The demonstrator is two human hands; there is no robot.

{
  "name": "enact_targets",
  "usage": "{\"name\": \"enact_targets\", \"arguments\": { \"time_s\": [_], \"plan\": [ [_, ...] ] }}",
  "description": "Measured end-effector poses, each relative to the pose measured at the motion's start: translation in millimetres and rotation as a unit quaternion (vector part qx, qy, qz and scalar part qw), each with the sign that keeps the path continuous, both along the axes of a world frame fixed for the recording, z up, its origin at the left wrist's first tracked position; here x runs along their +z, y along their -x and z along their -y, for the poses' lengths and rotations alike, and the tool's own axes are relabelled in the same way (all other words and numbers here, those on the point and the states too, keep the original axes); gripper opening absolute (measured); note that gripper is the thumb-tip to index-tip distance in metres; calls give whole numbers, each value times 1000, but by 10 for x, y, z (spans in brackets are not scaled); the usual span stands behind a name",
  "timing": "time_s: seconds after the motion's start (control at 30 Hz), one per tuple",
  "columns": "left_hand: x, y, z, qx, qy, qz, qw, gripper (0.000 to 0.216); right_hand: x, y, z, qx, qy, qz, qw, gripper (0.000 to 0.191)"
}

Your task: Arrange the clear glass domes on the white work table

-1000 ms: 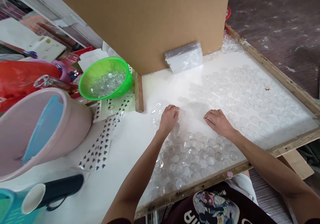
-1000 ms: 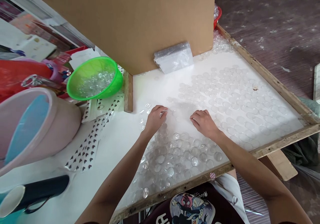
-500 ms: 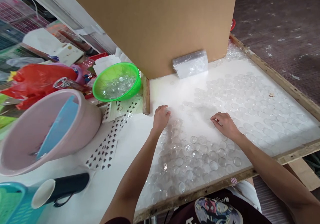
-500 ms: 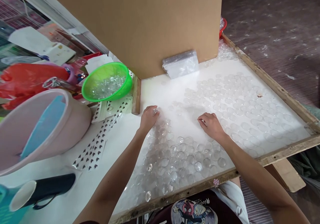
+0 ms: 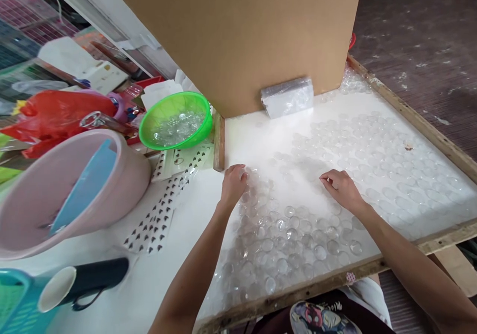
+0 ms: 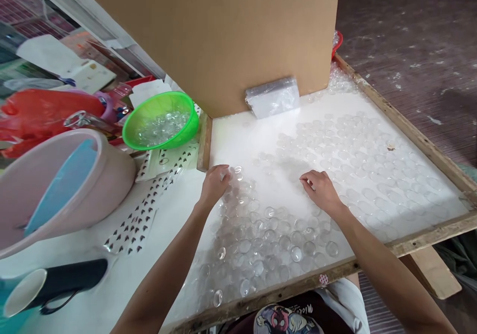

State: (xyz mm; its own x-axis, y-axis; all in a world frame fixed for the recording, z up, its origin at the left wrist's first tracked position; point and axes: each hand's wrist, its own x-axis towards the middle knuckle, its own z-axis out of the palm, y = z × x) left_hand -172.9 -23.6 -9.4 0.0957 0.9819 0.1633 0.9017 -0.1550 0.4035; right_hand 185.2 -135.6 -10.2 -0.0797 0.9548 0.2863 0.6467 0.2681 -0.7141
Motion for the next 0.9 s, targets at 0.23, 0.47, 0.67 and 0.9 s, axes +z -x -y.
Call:
{"name": "enact_targets", "arguments": {
  "time_s": [0.23, 0.47, 0.67, 0.9],
  "plan": [
    [2, 64, 35, -7, 19, 88, 996, 33, 22, 2, 30, 6, -6, 7, 1000, 17],
    [-20, 103, -140, 15, 35, 140, 989, 34, 85, 216, -15, 60, -6, 36, 998, 17],
    [-53, 148, 30, -47, -33, 65, 996, 38, 147, 901, -333, 201, 1, 116, 973, 25],
    [35, 198, 449, -130, -5, 68, 989, 30, -33, 1390, -586, 281, -4, 150, 948, 44]
  ]
}}
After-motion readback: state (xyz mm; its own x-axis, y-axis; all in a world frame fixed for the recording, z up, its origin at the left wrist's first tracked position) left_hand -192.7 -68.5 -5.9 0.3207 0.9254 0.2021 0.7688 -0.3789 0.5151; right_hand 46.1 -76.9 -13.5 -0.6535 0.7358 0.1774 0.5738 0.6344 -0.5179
